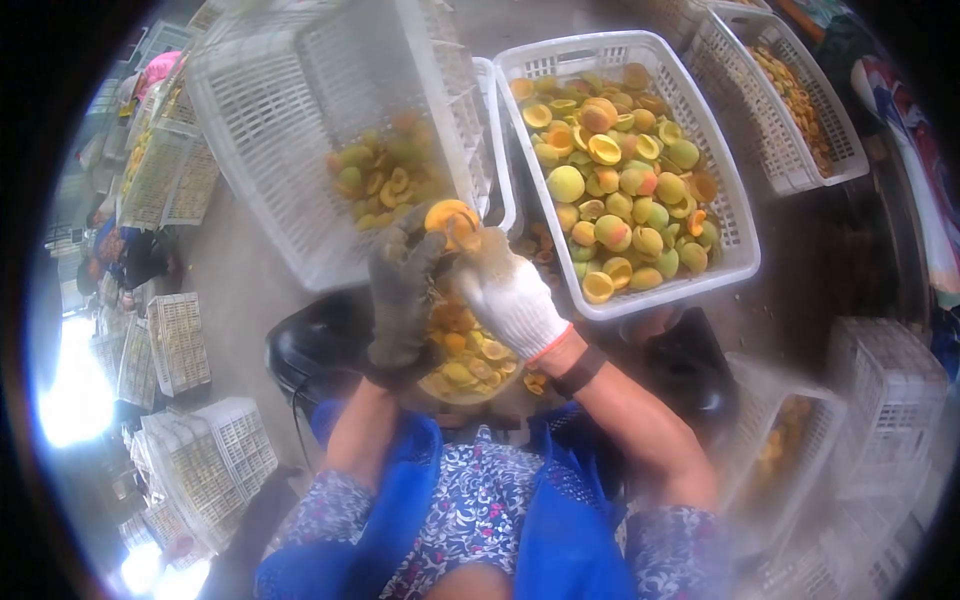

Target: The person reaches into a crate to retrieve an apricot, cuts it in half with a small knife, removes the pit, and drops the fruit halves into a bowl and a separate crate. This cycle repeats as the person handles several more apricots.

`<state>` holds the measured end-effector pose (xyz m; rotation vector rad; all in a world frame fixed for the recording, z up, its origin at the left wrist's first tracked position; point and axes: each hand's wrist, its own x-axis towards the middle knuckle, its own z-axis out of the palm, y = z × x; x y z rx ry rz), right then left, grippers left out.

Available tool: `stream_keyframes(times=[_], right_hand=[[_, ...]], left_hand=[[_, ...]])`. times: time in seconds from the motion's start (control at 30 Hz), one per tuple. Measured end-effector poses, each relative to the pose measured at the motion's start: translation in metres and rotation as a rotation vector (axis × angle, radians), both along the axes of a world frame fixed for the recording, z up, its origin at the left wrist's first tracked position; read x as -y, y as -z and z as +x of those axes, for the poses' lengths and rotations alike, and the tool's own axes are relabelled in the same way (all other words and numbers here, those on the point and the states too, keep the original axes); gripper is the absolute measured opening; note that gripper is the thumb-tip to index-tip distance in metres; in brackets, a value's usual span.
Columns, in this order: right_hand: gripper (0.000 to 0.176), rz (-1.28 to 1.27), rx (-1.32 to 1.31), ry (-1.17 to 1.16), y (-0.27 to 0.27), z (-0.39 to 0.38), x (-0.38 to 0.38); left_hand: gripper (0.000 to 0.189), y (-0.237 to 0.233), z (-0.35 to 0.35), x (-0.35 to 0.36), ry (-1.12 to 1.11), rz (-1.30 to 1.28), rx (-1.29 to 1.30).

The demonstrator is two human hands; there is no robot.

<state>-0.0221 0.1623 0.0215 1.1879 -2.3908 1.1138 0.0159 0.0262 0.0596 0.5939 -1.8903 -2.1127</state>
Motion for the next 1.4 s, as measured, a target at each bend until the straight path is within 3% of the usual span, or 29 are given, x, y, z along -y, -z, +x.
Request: stream_keyframes(times=[0.17,0.23,0.3,0.37,0.4,0.43,0.47,0.5,0.57,0.6,0.67,0.8,0.87,0.9,0.97,1.0,1.03,1.07,1.13,1.17,1.23,1.27,1.33,1.4], right_hand=[[0.025,0.049,0.115,-0.032,0.005,0.000,-0.001],[0.020,0.312,-0.181,-0.040,0.012,0.002,-0.003],[0.017,0.308,-0.126,-0.084,0.012,0.004,-0.006],[0.015,0.302,-0.072,-0.131,0.015,0.008,-0.004],[0.015,0.234,0.123,-0.167,0.019,0.011,0.000],[0.016,0.166,0.321,-0.203,0.022,0.014,0.003],[0.020,0.258,0.111,-0.234,0.024,0.015,0.002],[0.020,0.260,0.110,-0.240,0.021,0.013,0.003],[0.024,0.023,0.549,-0.229,0.014,0.011,0.005],[0.024,0.024,0.553,-0.230,0.013,0.010,0.006],[0.025,-0.030,0.786,-0.259,0.012,0.006,0.009],[0.026,0.051,0.890,-0.423,0.003,-0.001,0.007],[0.026,0.238,1.512,-0.349,-0.043,-0.012,0.007],[0.026,0.243,1.499,-0.361,-0.045,-0.013,0.008],[0.025,0.328,1.546,-0.437,-0.045,-0.014,0.006],[0.024,0.306,1.078,-0.658,0.010,-0.005,0.006],[0.024,0.211,0.088,-0.859,0.031,0.002,0.002],[0.023,0.766,0.852,-0.825,-0.006,0.009,0.010],[0.025,0.771,0.618,-0.895,0.034,0.043,-0.003],[0.025,0.992,0.738,-0.825,0.020,0.042,0.004],[0.027,1.021,0.731,-0.788,0.014,0.027,0.005],[0.027,1.018,0.716,-0.787,0.007,0.023,0.005],[0.029,0.856,0.763,-0.639,-0.006,0.015,0.003],[0.029,0.785,0.753,-0.668,0.011,0.017,0.002]], left_hand=[[0.032,0.022,-0.003,-0.007,-0.053,-0.279,-0.011],[0.028,0.021,0.000,-0.009,-0.059,-0.298,0.029],[0.025,0.021,0.004,-0.006,-0.065,-0.319,0.068],[0.027,0.023,0.008,0.004,0.022,-0.181,0.026],[0.027,0.027,0.008,0.006,0.020,-0.183,0.027],[0.032,0.033,0.006,0.008,0.058,0.221,0.029],[0.039,0.038,0.005,0.009,0.091,0.627,0.027],[0.039,0.043,0.004,0.011,0.085,0.629,0.024],[0.046,0.050,0.003,0.014,0.100,0.592,0.032],[0.046,0.054,0.004,0.015,0.098,0.594,0.035],[0.053,0.058,0.006,0.017,0.126,0.214,0.013],[0.051,0.028,0.005,0.020,0.171,0.237,0.061],[0.052,0.013,0.007,0.023,0.264,-0.010,0.084],[0.052,0.009,0.011,0.025,0.253,-0.018,0.074],[0.050,0.001,0.017,0.030,0.385,-0.569,-0.154],[0.048,0.039,0.014,0.048,0.580,-0.406,-0.046],[0.048,0.048,0.020,0.050,0.568,-0.416,-0.051],[0.045,0.052,0.028,0.050,0.536,-0.454,0.030],[0.041,0.041,0.035,0.054,0.486,-0.425,0.128],[0.041,0.041,0.034,0.060,0.475,-0.436,0.115],[0.040,0.031,0.028,0.065,0.423,-0.071,0.070],[0.041,0.014,0.029,0.052,0.196,0.080,0.110],[0.041,-0.034,-0.009,0.030,0.128,0.191,-0.002],[0.041,-0.053,-0.038,0.033,0.046,0.310,-0.107]])
